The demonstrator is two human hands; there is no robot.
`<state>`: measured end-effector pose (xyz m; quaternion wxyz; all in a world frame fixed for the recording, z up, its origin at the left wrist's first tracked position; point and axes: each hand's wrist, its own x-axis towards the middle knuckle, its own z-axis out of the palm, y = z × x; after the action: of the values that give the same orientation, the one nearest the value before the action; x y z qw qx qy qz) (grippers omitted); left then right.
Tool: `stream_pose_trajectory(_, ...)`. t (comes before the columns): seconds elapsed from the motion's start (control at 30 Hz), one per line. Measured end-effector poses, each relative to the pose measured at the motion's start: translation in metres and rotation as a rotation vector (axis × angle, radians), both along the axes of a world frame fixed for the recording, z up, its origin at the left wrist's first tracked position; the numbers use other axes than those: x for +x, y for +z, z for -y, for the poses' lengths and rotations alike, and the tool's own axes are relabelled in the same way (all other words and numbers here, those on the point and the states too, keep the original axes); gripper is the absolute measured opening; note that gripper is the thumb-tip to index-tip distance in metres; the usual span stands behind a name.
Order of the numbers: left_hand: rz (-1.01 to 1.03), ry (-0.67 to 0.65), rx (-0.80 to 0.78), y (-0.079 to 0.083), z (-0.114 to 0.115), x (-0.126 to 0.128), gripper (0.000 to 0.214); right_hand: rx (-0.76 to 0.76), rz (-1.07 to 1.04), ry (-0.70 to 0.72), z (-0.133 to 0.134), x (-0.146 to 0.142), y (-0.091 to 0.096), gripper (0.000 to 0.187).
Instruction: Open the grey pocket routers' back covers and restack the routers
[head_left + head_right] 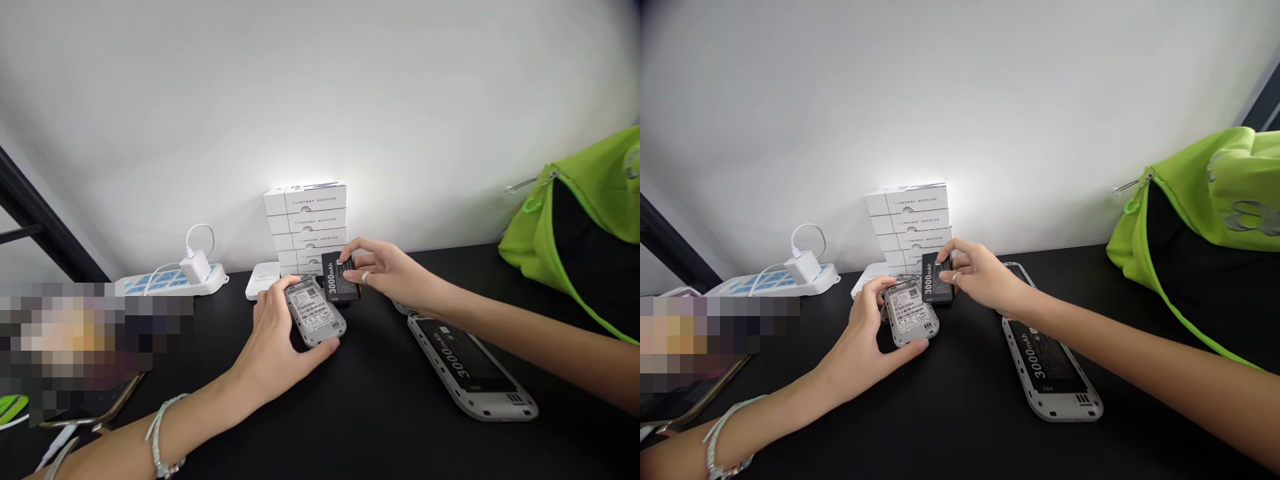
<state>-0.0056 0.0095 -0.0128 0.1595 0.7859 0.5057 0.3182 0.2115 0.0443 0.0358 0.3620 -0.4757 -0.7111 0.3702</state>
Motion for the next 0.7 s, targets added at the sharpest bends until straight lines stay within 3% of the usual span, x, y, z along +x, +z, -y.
stream_pose_trajectory(0.03,-0.033,0.017,-0.007,-0.001,-0.001,-0.001,0.075,-0.004,0.074,-0.052,-0.006,0.000,-0.002,0.009)
stream_pose_trajectory(0.1,-0.106,0.021,-0.025,-0.002,-0.002,-0.001,0.062,-0.047,0.168,-0.061,-0.016,0.002,-0.005,0.014)
stream_pose_trajectory(0.3,-0.145,0.052,-0.100,-0.007,-0.005,-0.001,0.051,-0.051,0.385,0.108,-0.023,0.007,-0.013,0.061)
stream_pose_trajectory(0.5,-0.072,0.048,-0.176,-0.007,-0.008,-0.001,0.052,0.098,0.528,0.164,-0.023,0.003,-0.020,0.064)
stream_pose_trajectory(0.7,-0.014,0.011,-0.128,-0.007,-0.009,-0.003,0.052,0.150,0.559,0.199,-0.022,0.006,-0.022,0.064)
